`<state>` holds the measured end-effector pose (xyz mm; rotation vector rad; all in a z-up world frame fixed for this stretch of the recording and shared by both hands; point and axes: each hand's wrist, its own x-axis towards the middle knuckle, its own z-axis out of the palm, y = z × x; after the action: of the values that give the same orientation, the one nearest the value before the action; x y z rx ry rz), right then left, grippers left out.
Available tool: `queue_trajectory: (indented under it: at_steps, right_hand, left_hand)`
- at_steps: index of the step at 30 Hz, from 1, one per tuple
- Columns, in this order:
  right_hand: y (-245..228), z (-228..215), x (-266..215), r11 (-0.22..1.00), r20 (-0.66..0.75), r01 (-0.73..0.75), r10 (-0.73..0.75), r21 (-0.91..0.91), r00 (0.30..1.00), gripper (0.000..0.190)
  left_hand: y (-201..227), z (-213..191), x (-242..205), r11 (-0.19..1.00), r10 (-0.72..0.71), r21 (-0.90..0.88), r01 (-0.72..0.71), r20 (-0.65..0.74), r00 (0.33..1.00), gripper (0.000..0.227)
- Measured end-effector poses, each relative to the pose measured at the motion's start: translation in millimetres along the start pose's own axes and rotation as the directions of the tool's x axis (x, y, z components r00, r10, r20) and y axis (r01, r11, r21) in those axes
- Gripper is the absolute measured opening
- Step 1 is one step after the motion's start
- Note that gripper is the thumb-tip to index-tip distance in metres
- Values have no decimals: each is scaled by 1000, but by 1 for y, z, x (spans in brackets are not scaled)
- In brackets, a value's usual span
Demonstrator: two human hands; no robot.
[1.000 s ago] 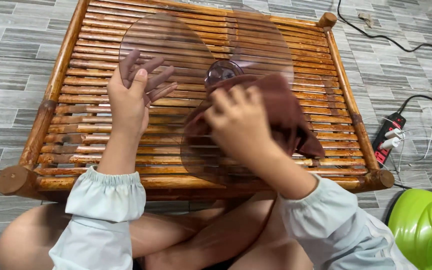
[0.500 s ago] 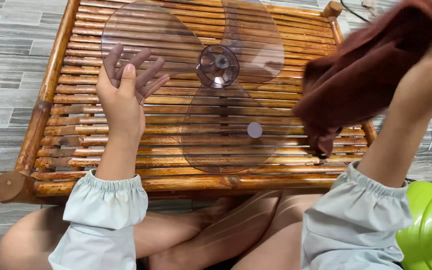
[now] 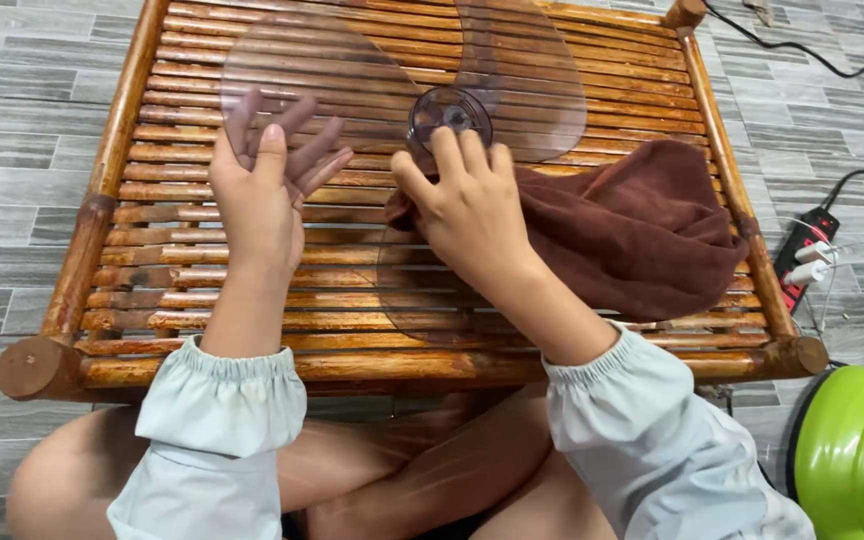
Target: Cleaning a plastic fan blade using a brown cloth on a bamboo table.
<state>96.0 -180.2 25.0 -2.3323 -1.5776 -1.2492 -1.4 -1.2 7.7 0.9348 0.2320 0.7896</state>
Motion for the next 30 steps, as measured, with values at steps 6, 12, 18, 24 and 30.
queue_trajectory:
  at_steps: [6,12,18,24,30]
  right_hand:
    - [-18,-13,-33,998,271,-58,52,13,961,66]
    - [7,-32,-18,998,66,1,-6,64,998,40]
    - [20,-2,-6,965,9,-189,191,184,982,43]
    - [-24,-22,-15,939,73,10,-37,344,997,23]
    - [-30,-37,-21,900,66,185,-229,396,971,8]
  left_hand:
    - [-4,-5,7,998,-58,-31,56,-86,995,31]
    - [-7,-6,10,992,-119,-66,110,-156,981,12]
    - [-4,-4,8,994,-111,-30,107,-177,978,15]
    - [-10,-10,9,999,-53,4,54,-137,989,10]
    - [-10,-8,9,995,-101,-10,100,-197,975,15]
